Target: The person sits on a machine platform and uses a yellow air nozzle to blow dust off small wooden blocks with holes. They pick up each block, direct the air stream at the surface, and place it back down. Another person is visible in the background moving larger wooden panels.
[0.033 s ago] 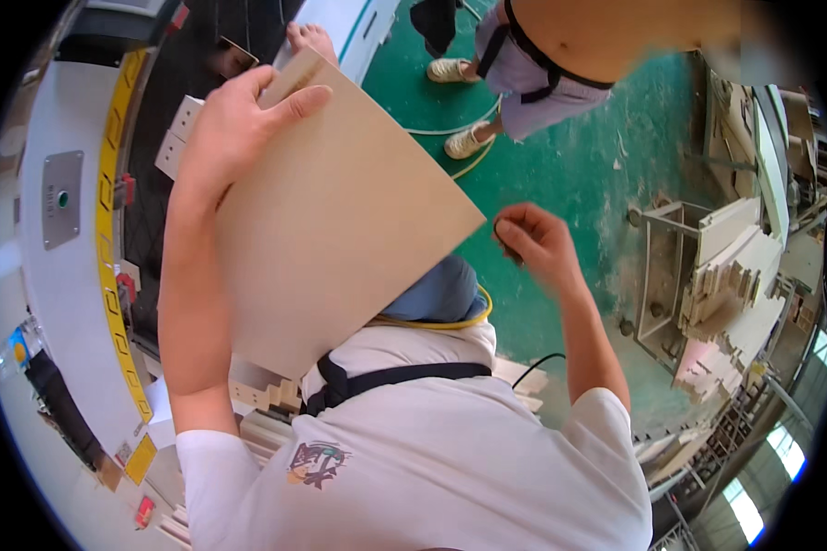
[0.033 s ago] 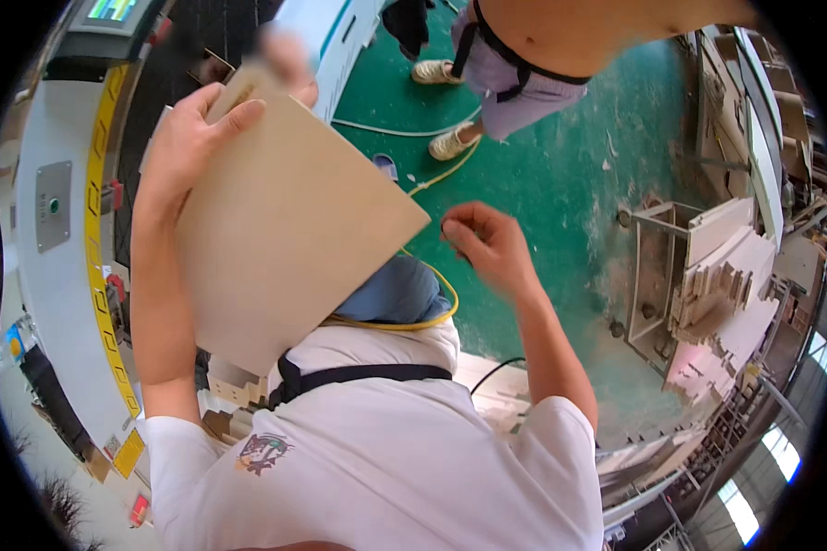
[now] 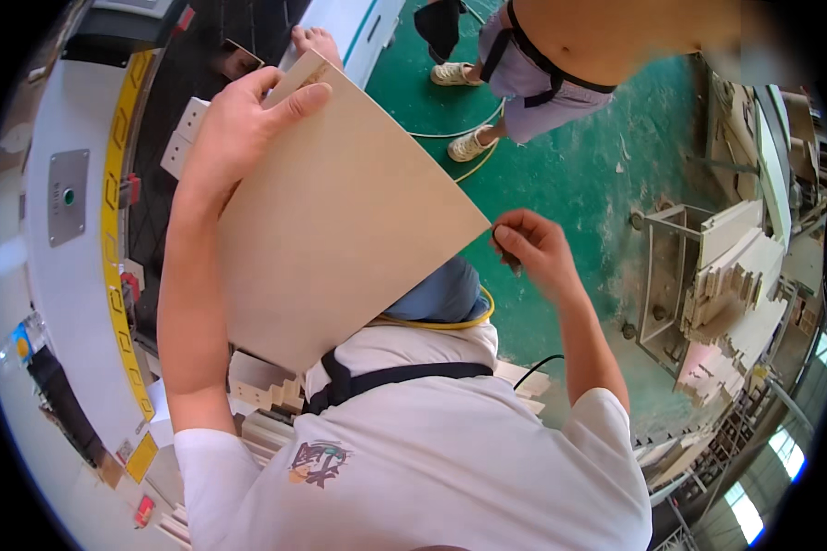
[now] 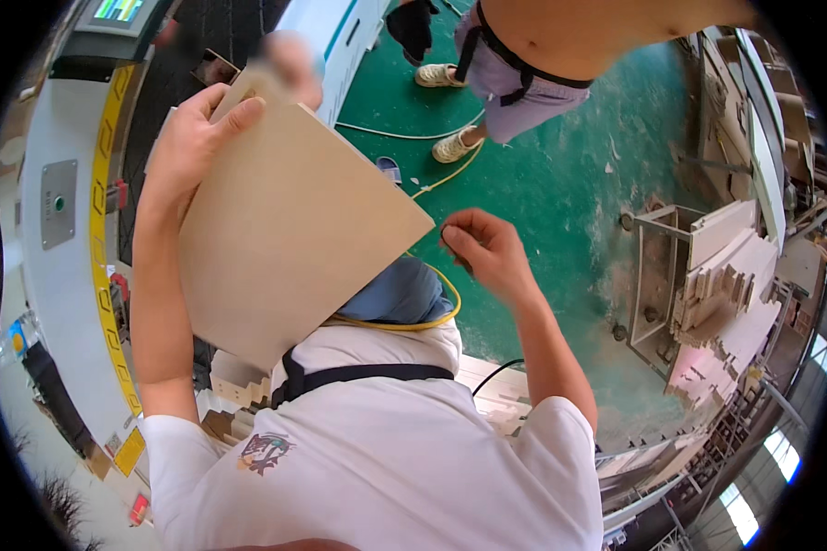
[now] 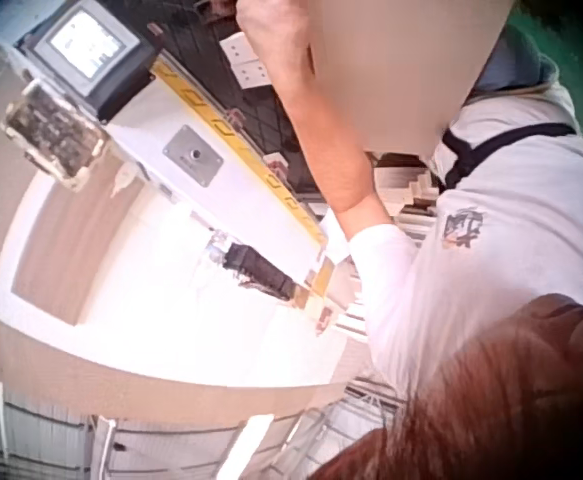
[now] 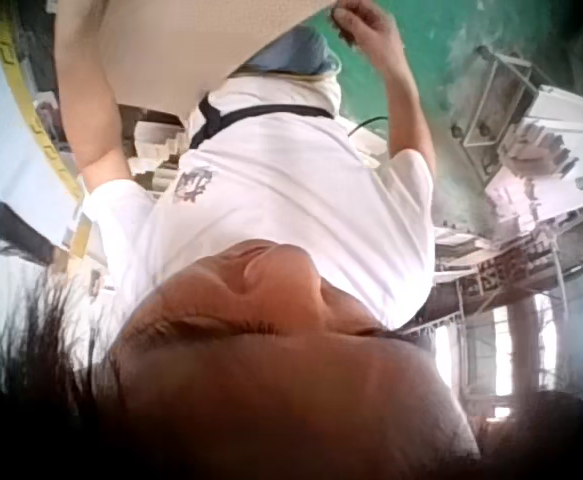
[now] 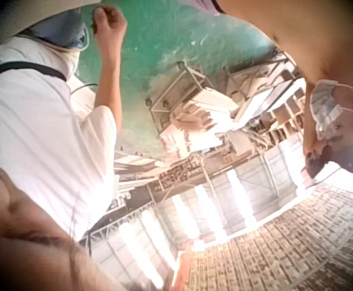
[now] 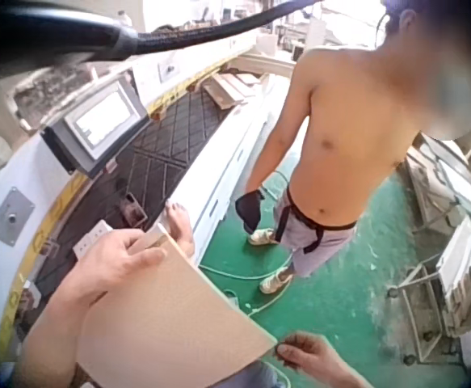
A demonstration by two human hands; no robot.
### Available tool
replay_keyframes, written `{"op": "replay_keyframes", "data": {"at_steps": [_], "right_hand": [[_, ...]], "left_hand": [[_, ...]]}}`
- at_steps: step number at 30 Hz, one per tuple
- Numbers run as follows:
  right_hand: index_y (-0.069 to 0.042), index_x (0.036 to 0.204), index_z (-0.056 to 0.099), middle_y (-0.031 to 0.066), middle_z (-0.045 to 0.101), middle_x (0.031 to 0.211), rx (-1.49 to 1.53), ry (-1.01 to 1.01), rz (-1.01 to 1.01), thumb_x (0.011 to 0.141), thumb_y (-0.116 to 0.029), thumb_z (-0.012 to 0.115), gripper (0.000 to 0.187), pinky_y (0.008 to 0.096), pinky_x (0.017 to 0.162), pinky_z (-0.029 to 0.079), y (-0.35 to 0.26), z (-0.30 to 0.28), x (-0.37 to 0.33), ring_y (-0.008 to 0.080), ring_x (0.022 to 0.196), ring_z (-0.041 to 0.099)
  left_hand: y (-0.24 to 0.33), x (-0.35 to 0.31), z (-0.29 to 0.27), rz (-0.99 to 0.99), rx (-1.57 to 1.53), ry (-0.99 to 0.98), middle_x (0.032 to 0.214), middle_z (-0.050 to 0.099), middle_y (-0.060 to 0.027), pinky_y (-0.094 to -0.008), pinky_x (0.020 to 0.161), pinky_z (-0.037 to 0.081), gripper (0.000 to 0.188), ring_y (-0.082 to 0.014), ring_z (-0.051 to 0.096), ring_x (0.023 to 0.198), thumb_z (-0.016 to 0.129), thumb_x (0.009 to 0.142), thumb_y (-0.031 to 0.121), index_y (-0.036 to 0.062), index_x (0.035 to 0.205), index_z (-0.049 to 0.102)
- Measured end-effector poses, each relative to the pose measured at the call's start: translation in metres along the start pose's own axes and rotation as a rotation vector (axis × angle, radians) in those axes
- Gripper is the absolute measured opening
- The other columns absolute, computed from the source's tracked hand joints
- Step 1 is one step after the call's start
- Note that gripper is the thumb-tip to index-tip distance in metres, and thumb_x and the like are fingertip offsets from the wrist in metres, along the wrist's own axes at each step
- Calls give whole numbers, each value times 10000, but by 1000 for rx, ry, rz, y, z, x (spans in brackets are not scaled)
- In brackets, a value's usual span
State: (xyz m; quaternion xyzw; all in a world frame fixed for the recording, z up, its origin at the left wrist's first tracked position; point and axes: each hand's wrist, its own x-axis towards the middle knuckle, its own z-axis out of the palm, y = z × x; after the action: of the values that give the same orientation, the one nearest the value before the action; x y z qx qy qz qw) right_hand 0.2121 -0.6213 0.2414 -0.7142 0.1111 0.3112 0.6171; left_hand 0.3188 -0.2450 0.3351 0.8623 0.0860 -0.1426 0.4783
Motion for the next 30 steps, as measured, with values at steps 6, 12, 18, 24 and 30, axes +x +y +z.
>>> {"op": "replay_keyframes", "data": {"at_steps": [6, 12, 18, 24, 30], "right_hand": [[-25, 1034, 715, 107, 698, 1192, 347, -407, -28, 1004, -205, 698, 183, 312, 819, 556, -20, 35, -23, 161, 1008, 655], [1, 1016, 696, 263, 533, 1510, 382, -611, -344, 1015, -179, 655, 185, 509, 1188, 370, -68, 49, -28, 308, 1341, 568], [-18, 1063, 643, 284, 509, 1524, 526, -482, -150, 1032, -212, 650, 197, 478, 1060, 513, -69, 10, -16, 310, 1304, 604], [3, 1073, 613, 265, 579, 1455, 477, -427, -13, 1082, -174, 559, 186, 428, 989, 578, -68, 7, 2, 287, 1225, 668], [-13, 1120, 701, 88, 703, 1122, -102, -221, -440, 1015, -70, 673, 123, 302, 842, 524, -63, 13, 21, 152, 983, 647]], "left_hand": [[40, -42, -83, 171, -125, 204, 914, 703, 4, -271, 778, 503, 548, -84, 620, 821, 730, 959, 557, 28, 1105, 729], [46, -53, -177, 162, -455, 693, 1171, 729, -59, -317, 918, 533, 617, -162, 681, 1039, 642, 1025, 537, -27, 1271, 677], [-114, -132, -77, -52, -906, 956, 1496, 572, -138, -377, 1102, 477, 668, -250, 581, 1321, 531, 1091, 488, -34, 1504, 481], [-192, -153, -54, -299, -1046, 921, 1488, 566, -148, -379, 1090, 486, 709, -267, 576, 1312, 561, 1072, 511, -55, 1490, 475], [-191, -159, -68, -238, -836, 872, 1337, 653, -148, -371, 940, 577, 615, -236, 672, 1131, 700, 1020, 404, -58, 1399, 555]]}}
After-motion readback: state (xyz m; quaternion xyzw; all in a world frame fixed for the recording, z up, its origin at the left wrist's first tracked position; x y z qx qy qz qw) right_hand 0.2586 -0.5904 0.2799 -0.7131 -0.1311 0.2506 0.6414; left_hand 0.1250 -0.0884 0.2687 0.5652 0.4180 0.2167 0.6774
